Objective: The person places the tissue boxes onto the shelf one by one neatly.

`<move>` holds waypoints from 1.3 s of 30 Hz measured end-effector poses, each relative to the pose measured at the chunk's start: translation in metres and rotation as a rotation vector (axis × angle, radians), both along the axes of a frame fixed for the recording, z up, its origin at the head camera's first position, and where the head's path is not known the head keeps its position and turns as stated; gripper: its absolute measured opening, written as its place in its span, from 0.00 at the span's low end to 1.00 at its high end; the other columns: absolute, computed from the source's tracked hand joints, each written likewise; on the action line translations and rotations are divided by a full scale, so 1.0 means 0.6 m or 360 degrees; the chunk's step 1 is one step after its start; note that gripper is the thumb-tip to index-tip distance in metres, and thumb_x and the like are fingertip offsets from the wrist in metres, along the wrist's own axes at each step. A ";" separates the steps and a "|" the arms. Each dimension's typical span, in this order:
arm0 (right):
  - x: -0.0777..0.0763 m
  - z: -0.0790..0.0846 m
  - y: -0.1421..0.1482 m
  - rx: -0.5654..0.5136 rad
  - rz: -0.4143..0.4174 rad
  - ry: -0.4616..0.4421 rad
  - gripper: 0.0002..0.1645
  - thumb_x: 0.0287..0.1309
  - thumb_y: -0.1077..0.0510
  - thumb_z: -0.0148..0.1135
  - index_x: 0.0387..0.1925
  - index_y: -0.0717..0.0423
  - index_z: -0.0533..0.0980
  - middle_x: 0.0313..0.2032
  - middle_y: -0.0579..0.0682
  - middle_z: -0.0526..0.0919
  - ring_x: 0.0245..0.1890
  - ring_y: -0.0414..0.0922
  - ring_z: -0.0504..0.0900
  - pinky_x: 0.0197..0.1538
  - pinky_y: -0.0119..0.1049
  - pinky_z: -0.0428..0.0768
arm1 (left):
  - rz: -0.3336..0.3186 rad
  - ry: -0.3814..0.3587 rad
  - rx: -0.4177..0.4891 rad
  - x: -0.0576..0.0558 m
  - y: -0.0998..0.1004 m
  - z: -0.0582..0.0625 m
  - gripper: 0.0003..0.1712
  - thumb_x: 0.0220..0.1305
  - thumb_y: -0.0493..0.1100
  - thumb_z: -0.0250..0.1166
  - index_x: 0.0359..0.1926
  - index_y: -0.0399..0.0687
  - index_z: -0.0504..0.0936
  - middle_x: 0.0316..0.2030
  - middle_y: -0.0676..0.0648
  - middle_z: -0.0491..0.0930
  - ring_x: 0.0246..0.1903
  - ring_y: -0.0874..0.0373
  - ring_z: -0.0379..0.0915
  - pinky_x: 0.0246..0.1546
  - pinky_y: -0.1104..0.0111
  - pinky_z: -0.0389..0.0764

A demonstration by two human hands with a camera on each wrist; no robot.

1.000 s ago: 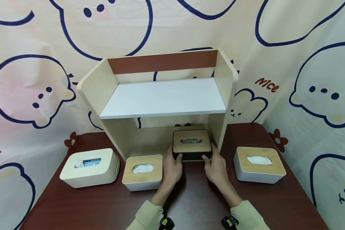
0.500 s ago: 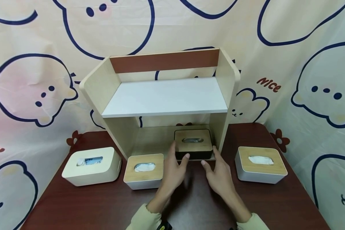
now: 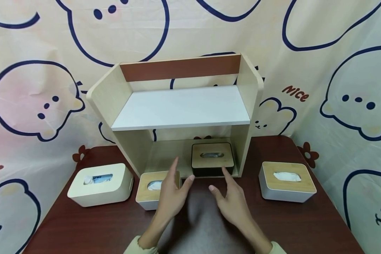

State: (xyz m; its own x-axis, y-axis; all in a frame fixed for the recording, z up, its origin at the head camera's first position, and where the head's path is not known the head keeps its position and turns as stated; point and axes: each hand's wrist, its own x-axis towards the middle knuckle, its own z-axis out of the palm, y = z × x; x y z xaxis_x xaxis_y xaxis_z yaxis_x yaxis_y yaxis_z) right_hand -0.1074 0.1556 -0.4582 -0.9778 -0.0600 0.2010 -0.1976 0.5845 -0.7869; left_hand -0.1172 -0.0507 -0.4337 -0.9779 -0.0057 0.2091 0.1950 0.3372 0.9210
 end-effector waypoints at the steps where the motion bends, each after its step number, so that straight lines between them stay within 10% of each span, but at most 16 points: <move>1: 0.001 0.000 -0.004 -0.0007 0.0011 0.0001 0.49 0.74 0.47 0.68 0.84 0.62 0.57 0.80 0.65 0.64 0.78 0.64 0.67 0.74 0.68 0.72 | 0.0016 -0.0003 -0.0010 0.003 -0.008 0.000 0.48 0.77 0.50 0.68 0.86 0.46 0.53 0.85 0.41 0.54 0.84 0.42 0.52 0.81 0.38 0.60; 22: 0.005 -0.026 -0.106 -0.0131 0.0224 -0.0169 0.55 0.69 0.41 0.72 0.86 0.52 0.56 0.82 0.57 0.63 0.81 0.59 0.65 0.78 0.63 0.68 | 0.0248 -0.0021 -0.0306 0.042 -0.150 -0.013 0.52 0.71 0.51 0.74 0.86 0.46 0.56 0.85 0.40 0.55 0.83 0.39 0.55 0.79 0.36 0.62; 39: -0.003 -0.042 -0.144 -0.0132 0.0316 -0.0211 0.56 0.67 0.40 0.74 0.84 0.60 0.58 0.80 0.62 0.65 0.79 0.62 0.67 0.77 0.63 0.70 | 0.0190 -0.0191 -0.0347 0.059 -0.206 -0.040 0.65 0.67 0.56 0.76 0.87 0.41 0.44 0.86 0.35 0.48 0.84 0.37 0.47 0.80 0.38 0.59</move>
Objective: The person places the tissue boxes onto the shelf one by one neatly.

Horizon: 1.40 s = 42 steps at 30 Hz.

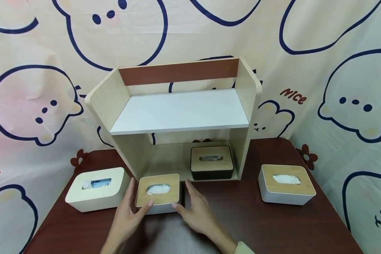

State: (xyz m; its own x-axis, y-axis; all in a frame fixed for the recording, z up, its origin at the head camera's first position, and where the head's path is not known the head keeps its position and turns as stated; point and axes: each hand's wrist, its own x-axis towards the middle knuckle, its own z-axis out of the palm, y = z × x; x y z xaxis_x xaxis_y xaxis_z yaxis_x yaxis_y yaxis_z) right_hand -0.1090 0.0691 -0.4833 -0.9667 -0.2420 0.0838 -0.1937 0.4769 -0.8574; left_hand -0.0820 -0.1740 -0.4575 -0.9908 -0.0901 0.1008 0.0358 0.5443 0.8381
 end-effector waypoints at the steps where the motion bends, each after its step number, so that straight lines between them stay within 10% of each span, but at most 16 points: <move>1: -0.001 -0.002 -0.001 0.0007 0.0007 -0.0014 0.57 0.67 0.40 0.74 0.84 0.60 0.57 0.80 0.62 0.65 0.79 0.62 0.67 0.77 0.64 0.70 | -0.0001 -0.0021 -0.0002 0.001 -0.002 -0.002 0.65 0.67 0.57 0.76 0.87 0.41 0.43 0.86 0.35 0.47 0.84 0.37 0.46 0.80 0.38 0.59; 21: 0.000 -0.028 -0.024 -0.0031 0.0132 -0.0009 0.53 0.75 0.42 0.65 0.84 0.67 0.53 0.80 0.69 0.61 0.77 0.63 0.69 0.72 0.55 0.77 | -0.0072 -0.0213 0.0154 0.013 -0.024 -0.028 0.63 0.69 0.46 0.76 0.87 0.36 0.41 0.85 0.32 0.47 0.82 0.35 0.51 0.74 0.45 0.70; 42: 0.006 -0.032 -0.038 -0.0177 0.0077 0.0070 0.48 0.75 0.49 0.65 0.80 0.74 0.57 0.78 0.73 0.62 0.77 0.65 0.68 0.67 0.52 0.81 | -0.0008 -0.0062 0.0087 0.016 -0.026 -0.033 0.37 0.74 0.32 0.67 0.79 0.34 0.67 0.70 0.30 0.77 0.69 0.42 0.75 0.60 0.59 0.87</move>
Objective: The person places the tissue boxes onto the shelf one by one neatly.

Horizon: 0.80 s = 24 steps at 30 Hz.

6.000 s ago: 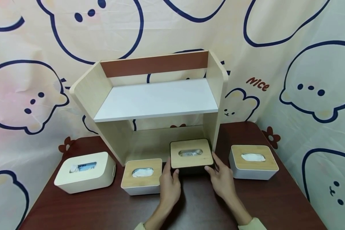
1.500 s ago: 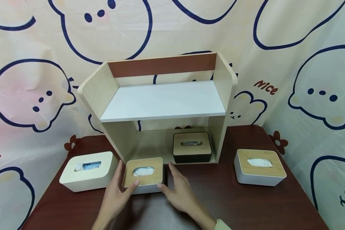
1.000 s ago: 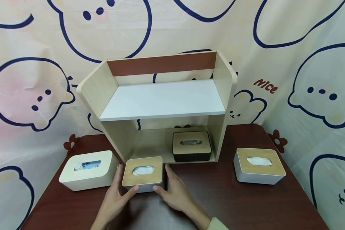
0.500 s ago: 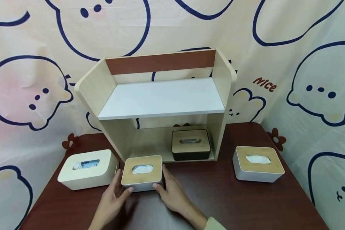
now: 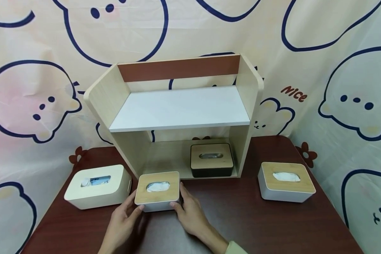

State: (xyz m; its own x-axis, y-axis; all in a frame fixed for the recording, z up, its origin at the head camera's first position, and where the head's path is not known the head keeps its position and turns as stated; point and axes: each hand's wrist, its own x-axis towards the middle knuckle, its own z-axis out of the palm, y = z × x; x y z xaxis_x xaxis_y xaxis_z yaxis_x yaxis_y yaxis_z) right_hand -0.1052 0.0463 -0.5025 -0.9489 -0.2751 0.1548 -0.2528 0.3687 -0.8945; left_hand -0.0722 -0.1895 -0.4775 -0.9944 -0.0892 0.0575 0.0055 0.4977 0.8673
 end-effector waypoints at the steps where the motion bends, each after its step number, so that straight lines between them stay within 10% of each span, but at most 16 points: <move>1: 0.000 0.001 0.000 -0.0009 -0.0004 -0.0001 0.48 0.75 0.50 0.65 0.80 0.74 0.57 0.78 0.73 0.63 0.77 0.65 0.67 0.68 0.52 0.80 | 0.0001 -0.0012 0.0001 -0.001 0.000 0.001 0.37 0.74 0.32 0.67 0.79 0.34 0.66 0.70 0.30 0.77 0.69 0.42 0.76 0.59 0.59 0.87; 9: -0.009 0.013 0.001 0.0034 -0.0075 0.0073 0.45 0.72 0.53 0.69 0.78 0.74 0.62 0.75 0.70 0.68 0.74 0.60 0.71 0.72 0.58 0.76 | -0.0008 0.0002 0.0008 -0.011 0.002 0.012 0.36 0.74 0.32 0.67 0.79 0.34 0.67 0.71 0.32 0.76 0.69 0.43 0.75 0.61 0.59 0.86; 12: -0.016 0.019 0.002 0.0040 -0.0101 0.0102 0.44 0.71 0.55 0.69 0.77 0.73 0.63 0.74 0.69 0.71 0.56 0.47 0.86 0.69 0.56 0.80 | -0.0010 0.0032 0.0012 -0.020 0.005 0.015 0.36 0.74 0.32 0.67 0.79 0.35 0.67 0.73 0.33 0.75 0.70 0.44 0.74 0.62 0.58 0.85; 18: -0.033 0.032 0.006 0.0055 -0.0150 0.0126 0.43 0.71 0.55 0.70 0.77 0.72 0.64 0.72 0.69 0.74 0.19 0.27 0.65 0.54 0.44 0.86 | -0.0036 0.0076 0.0025 -0.045 0.010 0.019 0.36 0.75 0.33 0.66 0.80 0.37 0.67 0.76 0.36 0.72 0.73 0.46 0.71 0.64 0.57 0.83; 21: -0.045 0.037 0.008 0.0052 -0.0152 0.0092 0.42 0.72 0.56 0.69 0.78 0.72 0.63 0.62 0.73 0.82 0.11 0.29 0.53 0.43 0.36 0.82 | -0.0020 0.0092 0.0025 -0.060 0.012 0.020 0.35 0.75 0.33 0.66 0.80 0.39 0.68 0.75 0.38 0.74 0.74 0.47 0.69 0.68 0.52 0.79; 24: -0.058 0.040 0.009 0.0043 -0.0150 0.0038 0.43 0.73 0.56 0.68 0.79 0.71 0.62 0.31 0.60 0.85 0.09 0.29 0.52 0.30 0.30 0.77 | 0.0011 0.0102 0.0032 -0.074 0.014 0.021 0.35 0.75 0.34 0.66 0.79 0.41 0.69 0.72 0.39 0.77 0.75 0.47 0.69 0.72 0.47 0.75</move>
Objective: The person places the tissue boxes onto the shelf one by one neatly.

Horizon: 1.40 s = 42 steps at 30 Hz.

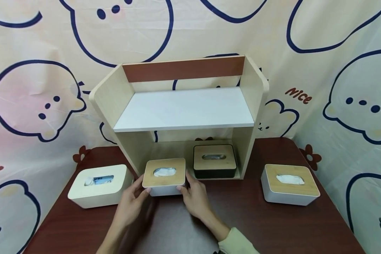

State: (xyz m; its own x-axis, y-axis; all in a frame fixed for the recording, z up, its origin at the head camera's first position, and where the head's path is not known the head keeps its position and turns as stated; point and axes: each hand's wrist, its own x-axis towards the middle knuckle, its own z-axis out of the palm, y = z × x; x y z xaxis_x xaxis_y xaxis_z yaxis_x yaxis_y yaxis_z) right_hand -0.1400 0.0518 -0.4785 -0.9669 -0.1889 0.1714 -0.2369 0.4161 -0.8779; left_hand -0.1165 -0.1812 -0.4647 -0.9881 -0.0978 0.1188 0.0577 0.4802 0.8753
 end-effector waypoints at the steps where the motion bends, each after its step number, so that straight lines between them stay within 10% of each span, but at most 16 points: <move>1: -0.004 0.001 0.000 0.0003 -0.0005 -0.0016 0.43 0.74 0.56 0.68 0.79 0.70 0.62 0.23 0.53 0.79 0.09 0.30 0.52 0.28 0.29 0.75 | 0.0007 0.0002 0.0011 -0.005 0.001 0.000 0.35 0.75 0.34 0.66 0.79 0.41 0.69 0.72 0.39 0.78 0.75 0.47 0.69 0.72 0.47 0.74; 4: -0.017 0.002 -0.001 -0.0026 -0.0017 -0.0067 0.43 0.75 0.56 0.66 0.81 0.67 0.60 0.17 0.46 0.69 0.09 0.31 0.54 0.19 0.29 0.67 | 0.0024 0.0010 0.0048 -0.019 0.005 0.001 0.34 0.75 0.33 0.66 0.79 0.41 0.69 0.72 0.38 0.78 0.75 0.47 0.69 0.73 0.46 0.74; 10: -0.037 0.003 -0.010 -0.0050 -0.0089 -0.0057 0.42 0.76 0.56 0.66 0.81 0.66 0.60 0.32 0.63 0.85 0.11 0.36 0.57 0.21 0.29 0.66 | 0.0036 0.0056 0.0112 -0.039 0.010 0.001 0.33 0.77 0.33 0.64 0.79 0.41 0.70 0.73 0.36 0.76 0.76 0.44 0.68 0.73 0.43 0.74; 16: -0.052 -0.004 -0.019 -0.0078 -0.0142 -0.0085 0.41 0.76 0.55 0.65 0.81 0.64 0.61 0.12 0.40 0.61 0.11 0.36 0.56 0.20 0.29 0.65 | 0.0083 0.0043 0.0149 -0.055 0.012 -0.005 0.32 0.77 0.33 0.64 0.78 0.41 0.71 0.72 0.36 0.77 0.76 0.43 0.68 0.74 0.41 0.72; 28: -0.080 -0.013 -0.039 -0.0110 -0.0165 -0.0080 0.37 0.79 0.56 0.61 0.82 0.58 0.63 0.13 0.41 0.66 0.11 0.37 0.62 0.25 0.33 0.74 | 0.0143 0.0052 0.0145 -0.092 0.012 -0.022 0.32 0.77 0.34 0.63 0.79 0.39 0.70 0.75 0.37 0.73 0.79 0.44 0.62 0.79 0.43 0.66; 34: -0.091 -0.014 -0.046 -0.0091 -0.0192 0.0029 0.32 0.77 0.59 0.62 0.78 0.60 0.68 0.43 0.58 0.88 0.30 0.43 0.81 0.47 0.45 0.83 | 0.0154 0.0047 0.0207 -0.106 0.013 -0.027 0.33 0.78 0.34 0.62 0.80 0.39 0.68 0.77 0.37 0.70 0.80 0.45 0.59 0.80 0.44 0.65; 37: -0.093 -0.014 -0.048 -0.0094 -0.0201 0.0045 0.32 0.78 0.60 0.61 0.78 0.62 0.67 0.67 0.65 0.81 0.54 0.52 0.84 0.60 0.52 0.82 | 0.0153 0.0043 0.0218 -0.109 0.013 -0.027 0.33 0.78 0.34 0.62 0.80 0.39 0.67 0.77 0.36 0.69 0.80 0.44 0.59 0.79 0.44 0.66; 42: -0.092 -0.012 -0.049 -0.0117 -0.0180 0.0000 0.34 0.79 0.60 0.59 0.79 0.66 0.63 0.74 0.67 0.74 0.73 0.61 0.75 0.73 0.60 0.76 | 0.0173 0.0015 0.0210 -0.110 0.014 -0.027 0.33 0.78 0.35 0.62 0.80 0.40 0.67 0.77 0.36 0.70 0.80 0.44 0.60 0.78 0.44 0.67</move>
